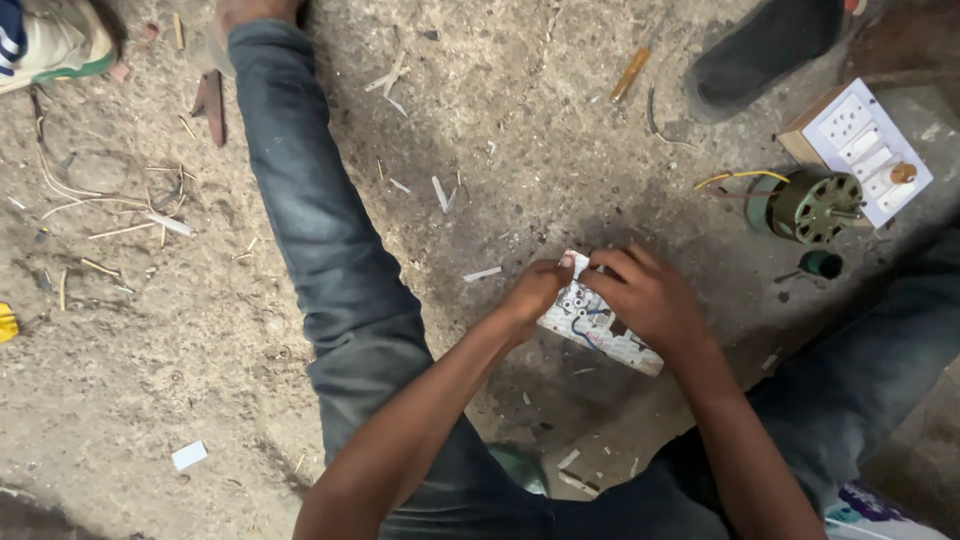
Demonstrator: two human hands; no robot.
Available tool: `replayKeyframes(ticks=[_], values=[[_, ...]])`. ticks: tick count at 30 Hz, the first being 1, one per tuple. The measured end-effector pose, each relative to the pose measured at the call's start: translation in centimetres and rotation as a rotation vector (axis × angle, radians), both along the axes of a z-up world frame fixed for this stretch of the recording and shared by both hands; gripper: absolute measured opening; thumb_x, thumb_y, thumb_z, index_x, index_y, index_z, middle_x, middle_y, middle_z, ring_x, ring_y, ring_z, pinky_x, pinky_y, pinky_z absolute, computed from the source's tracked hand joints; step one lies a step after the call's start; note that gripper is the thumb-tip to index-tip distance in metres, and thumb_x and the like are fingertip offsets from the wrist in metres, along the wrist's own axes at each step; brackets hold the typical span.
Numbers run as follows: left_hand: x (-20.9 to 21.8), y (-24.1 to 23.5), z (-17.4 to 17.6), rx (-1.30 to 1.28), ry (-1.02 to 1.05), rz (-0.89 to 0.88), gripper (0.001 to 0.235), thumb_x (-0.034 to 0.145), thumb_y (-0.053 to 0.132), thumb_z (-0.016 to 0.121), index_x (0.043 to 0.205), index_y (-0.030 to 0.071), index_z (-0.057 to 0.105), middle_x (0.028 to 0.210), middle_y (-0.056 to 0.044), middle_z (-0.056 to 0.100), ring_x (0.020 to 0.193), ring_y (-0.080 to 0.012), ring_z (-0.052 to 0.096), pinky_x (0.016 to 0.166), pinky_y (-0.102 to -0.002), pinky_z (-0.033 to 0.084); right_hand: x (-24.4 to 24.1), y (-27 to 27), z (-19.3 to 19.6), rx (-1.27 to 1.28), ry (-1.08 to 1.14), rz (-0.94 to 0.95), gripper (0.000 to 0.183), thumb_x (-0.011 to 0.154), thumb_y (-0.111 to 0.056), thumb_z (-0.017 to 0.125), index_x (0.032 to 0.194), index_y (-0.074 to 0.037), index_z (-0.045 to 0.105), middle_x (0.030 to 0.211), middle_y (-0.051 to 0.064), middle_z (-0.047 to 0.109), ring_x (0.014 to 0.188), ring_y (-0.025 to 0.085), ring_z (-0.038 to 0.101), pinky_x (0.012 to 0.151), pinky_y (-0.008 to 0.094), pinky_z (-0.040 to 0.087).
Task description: Assembling components and wiring a white electrical switchboard while sitting on the workshop floor.
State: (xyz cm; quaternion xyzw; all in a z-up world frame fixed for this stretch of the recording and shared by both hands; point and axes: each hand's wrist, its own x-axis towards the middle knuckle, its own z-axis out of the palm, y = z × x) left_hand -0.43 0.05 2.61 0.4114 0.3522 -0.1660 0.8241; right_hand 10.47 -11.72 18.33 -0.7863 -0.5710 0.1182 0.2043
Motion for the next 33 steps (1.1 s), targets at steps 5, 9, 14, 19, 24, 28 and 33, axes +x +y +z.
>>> replayKeyframes(ticks=[5,9,14,19,24,28,33], values=[[-0.1,0.2,0.5,-0.011,-0.014,0.006,0.043,0.105,0.038,0.053,0.115,0.001,0.07,0.105,-0.01,0.072,0.098,-0.0188,0.062,0.09,-0.041,0.048,0.2,-0.2,-1.1,-0.023,-0.248,0.12,0.023,0.078,-0.016,0.067,0.102,-0.016,0.071,0.107,0.0,0.066,0.095,0.023,0.062,0.077,0.039,0.055],[0.0,0.1,0.7,0.005,-0.022,-0.004,0.043,0.105,0.039,0.053,0.115,0.001,0.071,0.106,-0.007,0.073,0.098,-0.0145,0.062,0.09,-0.036,0.047,0.6,-0.3,-1.0,-0.011,-0.273,0.141,0.023,0.079,-0.019,0.067,0.101,-0.018,0.07,0.104,-0.001,0.065,0.094,0.022,0.061,0.079,0.04,0.053],[0.0,0.2,1.3,-0.048,-0.031,0.017,0.041,0.105,0.037,0.053,0.104,0.0,0.071,0.085,-0.003,0.068,0.076,-0.0128,0.058,0.071,-0.035,0.048,0.4,-0.7,-2.3,-0.038,-0.334,0.185,0.024,0.08,-0.02,0.066,0.103,-0.016,0.07,0.101,0.0,0.064,0.096,0.023,0.06,0.082,0.04,0.052],[-0.2,0.0,0.0,0.088,-0.065,-0.009,0.043,0.107,0.038,0.054,0.091,0.001,0.069,0.077,0.001,0.059,0.071,-0.0101,0.047,0.066,-0.034,0.043,0.1,-0.2,-1.5,0.014,-0.35,0.202,0.028,0.076,-0.021,0.068,0.103,-0.012,0.069,0.1,0.002,0.065,0.097,0.024,0.062,0.083,0.04,0.052],[-0.3,-0.4,-1.5,0.142,-0.053,0.0,0.043,0.106,0.038,0.055,0.085,0.002,0.067,0.073,0.002,0.057,0.068,-0.0107,0.046,0.062,-0.034,0.041,-0.2,-0.1,-1.6,0.04,-0.286,0.203,0.035,0.069,-0.024,0.071,0.1,-0.008,0.068,0.092,0.004,0.065,0.092,0.025,0.063,0.079,0.041,0.053],[-0.2,-0.8,-2.1,0.179,-0.048,0.008,0.047,0.107,0.039,0.056,0.083,0.0,0.065,0.071,0.0,0.053,0.067,-0.0122,0.044,0.06,-0.036,0.039,-0.1,-0.3,-1.9,0.06,-0.225,0.144,0.028,0.075,-0.017,0.071,0.102,-0.01,0.069,0.092,0.003,0.066,0.09,0.024,0.064,0.077,0.039,0.054],[0.1,0.5,1.1,0.37,-0.065,-0.014,0.046,0.104,0.04,0.054,0.088,0.0,0.069,0.073,-0.003,0.064,0.069,-0.0114,0.052,0.063,-0.034,0.046,-0.3,0.1,-1.0,0.049,-0.183,0.072,0.026,0.08,-0.015,0.069,0.106,-0.013,0.072,0.096,0.001,0.067,0.089,0.022,0.064,0.072,0.037,0.053]])
